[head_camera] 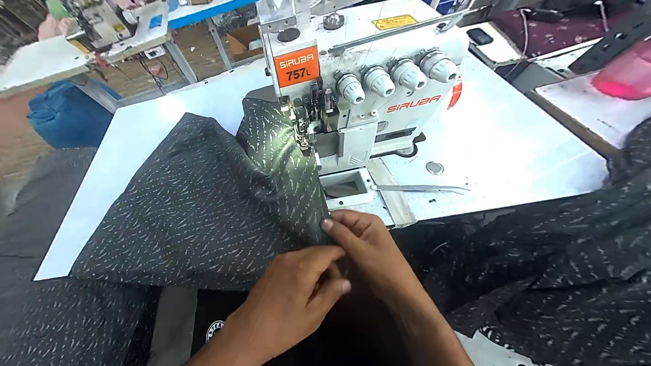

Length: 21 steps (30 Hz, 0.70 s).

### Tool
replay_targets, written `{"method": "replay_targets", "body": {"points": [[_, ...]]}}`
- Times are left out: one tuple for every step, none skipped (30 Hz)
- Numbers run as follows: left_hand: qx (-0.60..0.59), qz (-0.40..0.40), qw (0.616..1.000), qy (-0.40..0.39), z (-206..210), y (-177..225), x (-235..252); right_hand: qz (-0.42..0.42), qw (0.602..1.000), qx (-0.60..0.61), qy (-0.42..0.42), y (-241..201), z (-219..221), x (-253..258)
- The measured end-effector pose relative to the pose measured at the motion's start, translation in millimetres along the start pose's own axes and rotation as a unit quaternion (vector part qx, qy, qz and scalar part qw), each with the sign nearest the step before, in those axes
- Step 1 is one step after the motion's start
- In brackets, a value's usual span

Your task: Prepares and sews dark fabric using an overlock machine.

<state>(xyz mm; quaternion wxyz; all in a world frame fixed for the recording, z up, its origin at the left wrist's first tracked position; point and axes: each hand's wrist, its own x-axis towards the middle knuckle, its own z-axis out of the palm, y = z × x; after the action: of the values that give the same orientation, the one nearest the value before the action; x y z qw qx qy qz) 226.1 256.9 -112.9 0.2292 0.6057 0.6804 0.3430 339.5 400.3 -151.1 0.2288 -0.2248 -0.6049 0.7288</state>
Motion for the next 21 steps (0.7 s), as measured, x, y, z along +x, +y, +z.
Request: {"method": "replay_targets", "body": {"points": [[-0.036, -0.004, 0.999, -0.008, -13.7, 0.5, 1.6, 0.0, 1.0, 0.007, -0.001, 5.2, -2.2, -3.2], [-0.025, 0.005, 0.999, 0.027, -28.4, 1.6, 5.3, -0.003, 1.0, 0.015, 0.002, 8.8, -3.7, -5.9], [0.028, 0.023, 0.996, 0.082, -44.3, 1.5, 12.1, -0.006, 1.0, 0.025, 0.006, 10.7, -4.6, -7.9], [0.096, 0.043, 0.986, 0.131, -61.1, -0.5, 22.1, -0.008, 0.999, 0.037, 0.009, 10.7, -5.3, -9.7], [0.162, 0.053, 0.972, 0.164, -76.1, -5.0, 34.0, -0.008, 0.999, 0.05, 0.012, 9.6, -6.0, -11.0], [0.212, 0.047, 0.96, 0.174, -87.1, -11.1, 45.6, -0.007, 0.998, 0.062, 0.013, 8.0, -6.9, -12.0], [0.248, 0.025, 0.954, 0.169, -93.0, -16.9, 55.1, -0.007, 0.997, 0.077, 0.013, 6.8, -7.4, -12.7], [0.272, 0.001, 0.95, 0.155, -93.8, -20.2, 61.0, -0.01, 0.996, 0.085, 0.013, 6.8, -7.5, -12.8], [0.291, -0.021, 0.945, 0.147, -90.4, -20.5, 63.3, -0.011, 0.996, 0.086, 0.015, 8.0, -7.1, -12.8], [0.307, -0.035, 0.94, 0.146, -84.3, -19.3, 63.1, -0.012, 0.996, 0.085, 0.018, 10.0, -6.2, -13.2], [0.32, -0.042, 0.935, 0.149, -78.0, -18.7, 62.2, -0.016, 0.996, 0.084, 0.021, 11.7, -5.2, -14.1], [0.329, -0.044, 0.931, 0.153, -72.7, -19.0, 61.3, -0.022, 0.996, 0.082, 0.023, 12.3, -4.5, -14.9], [0.334, -0.045, 0.928, 0.158, -68.8, -19.7, 60.4, -0.03, 0.996, 0.083, 0.023, 12.4, -4.3, -15.4], [0.336, -0.046, 0.927, 0.162, -66.4, -20.4, 59.5, -0.038, 0.995, 0.086, 0.021, 12.3, -4.3, -15.6], [0.336, -0.048, 0.926, 0.163, -65.1, -21.3, 59.1, -0.044, 0.995, 0.087, 0.021, 12.1, -4.0, -15.7], [0.337, -0.049, 0.927, 0.16, -64.9, -23.1, 59.6, -0.051, 0.995, 0.084, 0.023, 11.9, -3.7, -15.4], [0.338, -0.051, 0.927, 0.153, -65.8, -25.9, 62.0, -0.059, 0.995, 0.077, 0.026, 10.9, -2.8, -14.2], [0.339, -0.052, 0.928, 0.142, -68.0, -29.7, 66.2, -0.065, 0.995, 0.067, 0.031, 9.3, -1.6, -11.5], [0.337, -0.054, 0.931, 0.13, -71.1, -34.2, 71.8, -0.068, 0.995, 0.057, 0.035, 7.5, -0.4, -7.1], [0.331, -0.053, 0.934, 0.121, -75.1, -39.1, 78.2, -0.07, 0.996, 0.049, 0.039, 5.3, 1.1, -2.1], [0.322, -0.05, 0.939, 0.113, -79.9, -43.5, 85.2, -0.07, 0.996, 0.043, 0.045, 2.9, 2.9, 3.2]]}}
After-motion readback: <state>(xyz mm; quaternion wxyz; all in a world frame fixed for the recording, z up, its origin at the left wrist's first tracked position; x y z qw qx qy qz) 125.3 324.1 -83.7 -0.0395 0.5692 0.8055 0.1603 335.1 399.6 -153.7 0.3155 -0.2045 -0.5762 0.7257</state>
